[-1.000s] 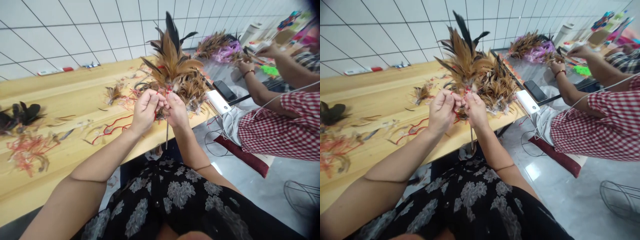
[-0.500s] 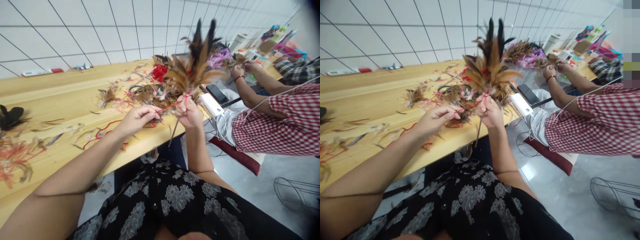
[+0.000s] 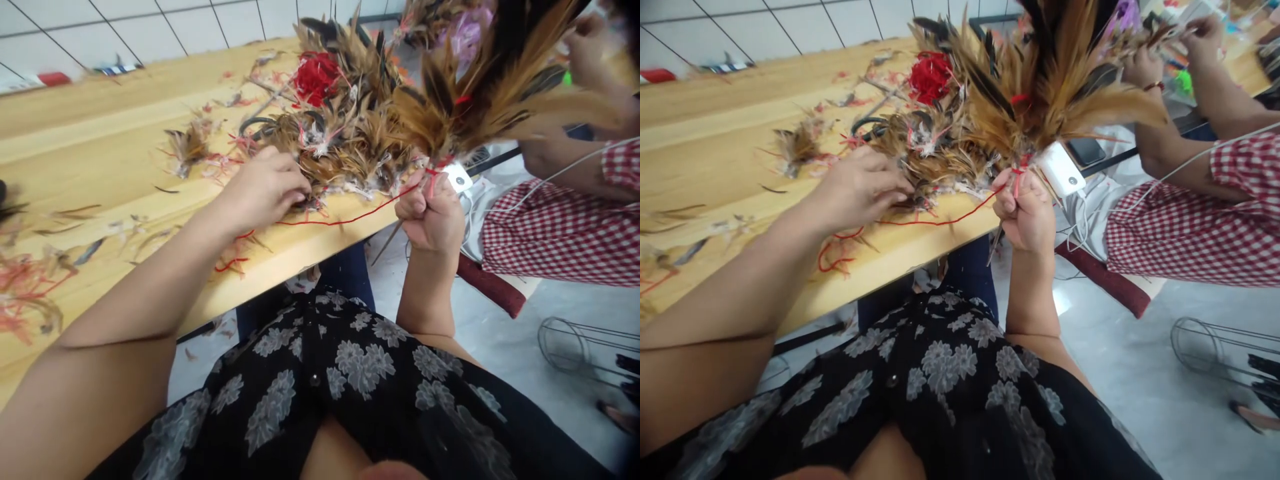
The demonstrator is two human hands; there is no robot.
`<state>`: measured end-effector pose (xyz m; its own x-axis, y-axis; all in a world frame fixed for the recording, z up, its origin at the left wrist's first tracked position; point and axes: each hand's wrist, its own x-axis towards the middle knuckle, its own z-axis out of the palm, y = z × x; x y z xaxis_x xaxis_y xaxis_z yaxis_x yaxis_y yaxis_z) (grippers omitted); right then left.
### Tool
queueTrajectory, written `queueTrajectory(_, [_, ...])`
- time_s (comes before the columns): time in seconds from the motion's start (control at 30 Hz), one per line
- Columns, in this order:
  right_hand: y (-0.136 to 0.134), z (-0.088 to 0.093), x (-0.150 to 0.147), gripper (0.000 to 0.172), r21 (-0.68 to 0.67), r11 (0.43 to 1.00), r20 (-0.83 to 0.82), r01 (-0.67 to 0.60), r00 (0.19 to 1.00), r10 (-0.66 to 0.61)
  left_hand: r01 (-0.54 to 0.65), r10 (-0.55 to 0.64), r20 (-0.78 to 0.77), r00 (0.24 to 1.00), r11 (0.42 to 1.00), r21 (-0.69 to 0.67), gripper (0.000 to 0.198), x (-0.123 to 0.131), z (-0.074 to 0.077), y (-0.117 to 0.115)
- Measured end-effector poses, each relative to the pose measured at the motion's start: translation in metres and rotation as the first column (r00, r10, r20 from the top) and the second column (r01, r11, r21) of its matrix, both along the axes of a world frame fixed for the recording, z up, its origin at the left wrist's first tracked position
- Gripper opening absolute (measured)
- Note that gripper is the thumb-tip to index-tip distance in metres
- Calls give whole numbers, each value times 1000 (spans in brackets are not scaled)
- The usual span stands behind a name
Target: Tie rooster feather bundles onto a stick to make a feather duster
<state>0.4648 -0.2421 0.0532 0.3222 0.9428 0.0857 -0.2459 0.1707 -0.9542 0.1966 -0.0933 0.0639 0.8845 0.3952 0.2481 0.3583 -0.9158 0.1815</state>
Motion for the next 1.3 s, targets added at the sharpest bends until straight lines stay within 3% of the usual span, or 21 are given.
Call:
queueTrajectory(0.07, [2, -3, -2, 40, -21, 1000, 13, 9, 1000, -8, 54, -51, -79, 996, 998, 32, 32, 13, -14, 1])
queueTrajectory(0.2, [7, -9, -14, 39, -21, 1000, -37, 11, 999, -12, 23, 2, -204, 979, 993, 120, 32, 22, -37, 8])
queueTrajectory(0.43, [21, -21, -27, 45, -64, 998, -67, -10, 998, 6, -21, 29, -136, 990, 998, 63, 20, 7, -35, 18])
queueTrajectory(0.57, [28, -20, -37, 44, -97, 995, -70, -4, 998, -3, 9, -1, -145, 989, 999, 54, 22, -2, -44, 23])
queueTrajectory(0.67, [31, -18, -46, 45, -163, 986, -54, 17, 998, -26, -51, 53, -40, 998, 998, 40, 21, -9, -46, 30])
queueTrajectory(0.77, [32, -19, -52, 41, -172, 985, -83, -8, 997, -6, -139, 132, 130, 983, 989, 48, 24, -22, -32, 39])
queueTrajectory(0.93, [38, -18, -61, 31, -227, 972, -150, -62, 988, 28, -298, 256, 375, 891, 953, 60, 25, -45, 14, 32])
queueTrajectory(1.03, [43, -15, -68, 33, -268, 958, -153, -103, 986, 64, -170, 101, 415, 904, 976, 134, 23, -44, 32, 13])
queueTrajectory(1.17, [50, -14, -77, 30, -296, 943, -104, -153, 986, 127, 44, -135, 407, 903, 973, 226, 20, -27, 34, -7])
queueTrajectory(1.3, [53, -14, -89, 35, -316, 926, 3, -206, 976, 218, 79, -157, 275, 949, 958, 274, 30, -12, 28, -11])
